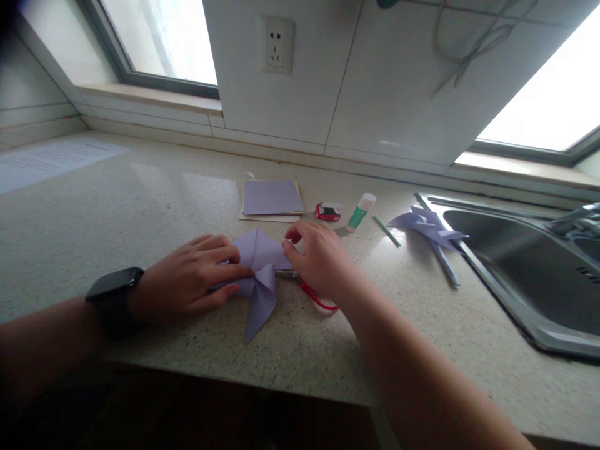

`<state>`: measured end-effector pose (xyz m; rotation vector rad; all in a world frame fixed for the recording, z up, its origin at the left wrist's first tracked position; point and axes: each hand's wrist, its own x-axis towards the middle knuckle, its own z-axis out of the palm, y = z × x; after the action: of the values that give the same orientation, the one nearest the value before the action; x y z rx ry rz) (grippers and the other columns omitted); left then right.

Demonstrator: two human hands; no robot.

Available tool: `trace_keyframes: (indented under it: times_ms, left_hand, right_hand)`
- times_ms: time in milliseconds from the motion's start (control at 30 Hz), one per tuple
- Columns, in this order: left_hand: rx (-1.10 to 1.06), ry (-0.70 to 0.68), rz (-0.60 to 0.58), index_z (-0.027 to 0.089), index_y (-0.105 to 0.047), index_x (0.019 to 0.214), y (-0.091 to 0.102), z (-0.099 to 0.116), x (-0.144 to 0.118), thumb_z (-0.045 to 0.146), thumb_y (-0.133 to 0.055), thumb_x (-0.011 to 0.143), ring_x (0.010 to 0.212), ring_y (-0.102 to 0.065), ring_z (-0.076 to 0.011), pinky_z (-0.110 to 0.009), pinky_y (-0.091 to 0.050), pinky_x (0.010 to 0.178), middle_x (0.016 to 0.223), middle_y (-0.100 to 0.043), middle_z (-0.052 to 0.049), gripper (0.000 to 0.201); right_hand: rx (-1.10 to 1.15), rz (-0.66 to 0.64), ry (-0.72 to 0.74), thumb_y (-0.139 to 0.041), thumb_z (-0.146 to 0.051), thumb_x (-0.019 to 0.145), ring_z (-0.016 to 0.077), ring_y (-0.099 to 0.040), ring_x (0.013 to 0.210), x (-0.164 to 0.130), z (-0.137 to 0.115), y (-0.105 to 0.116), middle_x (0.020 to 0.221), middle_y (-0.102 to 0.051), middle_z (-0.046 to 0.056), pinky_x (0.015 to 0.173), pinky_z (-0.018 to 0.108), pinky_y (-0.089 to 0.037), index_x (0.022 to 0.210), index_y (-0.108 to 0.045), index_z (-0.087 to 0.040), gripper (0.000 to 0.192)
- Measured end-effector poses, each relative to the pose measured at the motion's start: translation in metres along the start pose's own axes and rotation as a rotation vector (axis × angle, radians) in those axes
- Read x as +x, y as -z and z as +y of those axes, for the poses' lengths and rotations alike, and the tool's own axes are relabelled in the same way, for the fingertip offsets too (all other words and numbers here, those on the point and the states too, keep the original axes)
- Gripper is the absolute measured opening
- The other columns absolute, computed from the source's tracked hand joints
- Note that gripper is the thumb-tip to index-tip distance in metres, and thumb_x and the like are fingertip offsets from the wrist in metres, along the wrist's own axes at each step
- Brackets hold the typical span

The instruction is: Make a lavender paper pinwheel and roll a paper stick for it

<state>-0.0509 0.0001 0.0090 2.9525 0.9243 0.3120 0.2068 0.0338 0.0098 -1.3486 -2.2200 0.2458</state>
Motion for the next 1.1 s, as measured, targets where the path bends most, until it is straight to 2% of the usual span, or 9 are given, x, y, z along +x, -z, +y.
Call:
trace_keyframes:
  times_ms: [100, 200, 300, 533, 733, 833, 1000, 1100]
  left_hand:
    - [0.012, -0.004, 0.002, 0.024, -0.068, 0.119, -0.001, 0.001, 0.000, 0.039, -0.041, 0.103, 0.093, -0.052, -0.0273, -0.044, -0.039, 0.083, 0.096, -0.060, -0.007, 0.035]
    - [0.016, -0.004, 0.006, 0.023, -0.068, 0.118, -0.003, 0.001, 0.000, 0.039, -0.042, 0.103, 0.091, -0.052, -0.0268, -0.043, -0.039, 0.082, 0.094, -0.059, -0.007, 0.035]
    - [0.011, -0.009, 0.005, 0.023, -0.068, 0.117, -0.003, 0.000, 0.000, 0.037, -0.042, 0.102, 0.089, -0.051, -0.0262, -0.042, -0.038, 0.081, 0.092, -0.059, -0.007, 0.033]
    - [-0.011, 0.000, -0.004, 0.024, -0.069, 0.117, -0.004, -0.001, 0.001, 0.032, -0.044, 0.099, 0.088, -0.052, -0.0262, -0.042, -0.037, 0.080, 0.090, -0.059, -0.006, 0.031]
    - [-0.012, -0.001, 0.017, 0.024, -0.069, 0.115, -0.004, -0.001, 0.000, 0.029, -0.045, 0.097, 0.084, -0.052, -0.0253, -0.042, -0.036, 0.079, 0.086, -0.061, -0.004, 0.030]
    - [-0.019, 0.012, 0.013, 0.023, -0.070, 0.114, -0.004, -0.001, 0.001, 0.028, -0.045, 0.097, 0.086, -0.053, -0.0259, -0.042, -0.036, 0.079, 0.087, -0.062, -0.005, 0.030]
    - [-0.026, 0.006, 0.008, 0.023, -0.070, 0.115, -0.004, 0.000, 0.003, 0.027, -0.045, 0.097, 0.086, -0.054, -0.0259, -0.042, -0.037, 0.080, 0.087, -0.063, -0.005, 0.031]
    - [-0.027, 0.003, 0.012, 0.023, -0.070, 0.114, -0.004, -0.001, 0.003, 0.027, -0.046, 0.096, 0.085, -0.054, -0.0262, -0.042, -0.037, 0.081, 0.087, -0.063, -0.005, 0.030]
  right_hand:
    - [-0.037, -0.003, -0.043, -0.064, -0.027, 0.089, 0.0274, -0.064, 0.091, 0.000, 0.008, 0.007, 0.092, -0.073, 0.009, 0.083, 0.042, -0.046, 0.093, -0.069, -0.019, 0.011]
    - [-0.023, -0.035, -0.070, -0.062, -0.027, 0.090, 0.0260, -0.067, 0.092, 0.000, 0.008, 0.008, 0.096, -0.075, 0.009, 0.083, 0.040, -0.048, 0.098, -0.071, -0.018, 0.015]
    - [0.008, -0.092, -0.087, -0.061, -0.025, 0.091, 0.0242, -0.068, 0.093, 0.004, 0.004, 0.006, 0.102, -0.075, 0.009, 0.082, 0.038, -0.051, 0.105, -0.071, -0.018, 0.019]
    - [0.076, -0.262, -0.095, -0.065, -0.020, 0.087, 0.0276, -0.069, 0.103, 0.030, -0.009, -0.007, 0.118, -0.073, 0.015, 0.088, 0.040, -0.053, 0.120, -0.066, -0.013, 0.034]
    - [0.188, -0.291, -0.141, -0.059, -0.018, 0.092, 0.0217, -0.072, 0.091, 0.038, -0.009, -0.013, 0.109, -0.075, 0.013, 0.073, 0.031, -0.056, 0.122, -0.065, -0.014, 0.031]
    - [0.223, -0.288, -0.132, -0.060, -0.017, 0.091, 0.0209, -0.072, 0.092, 0.036, -0.007, -0.017, 0.109, -0.075, 0.012, 0.074, 0.030, -0.056, 0.121, -0.065, -0.014, 0.030]
    - [0.190, -0.257, -0.097, -0.063, -0.016, 0.087, 0.0253, -0.070, 0.098, 0.034, -0.009, -0.019, 0.120, -0.071, 0.016, 0.082, 0.038, -0.056, 0.124, -0.063, -0.013, 0.037]
    - [0.189, -0.271, -0.059, -0.063, -0.016, 0.088, 0.0246, -0.070, 0.100, 0.034, -0.011, -0.018, 0.117, -0.073, 0.013, 0.083, 0.036, -0.056, 0.123, -0.063, -0.016, 0.035]
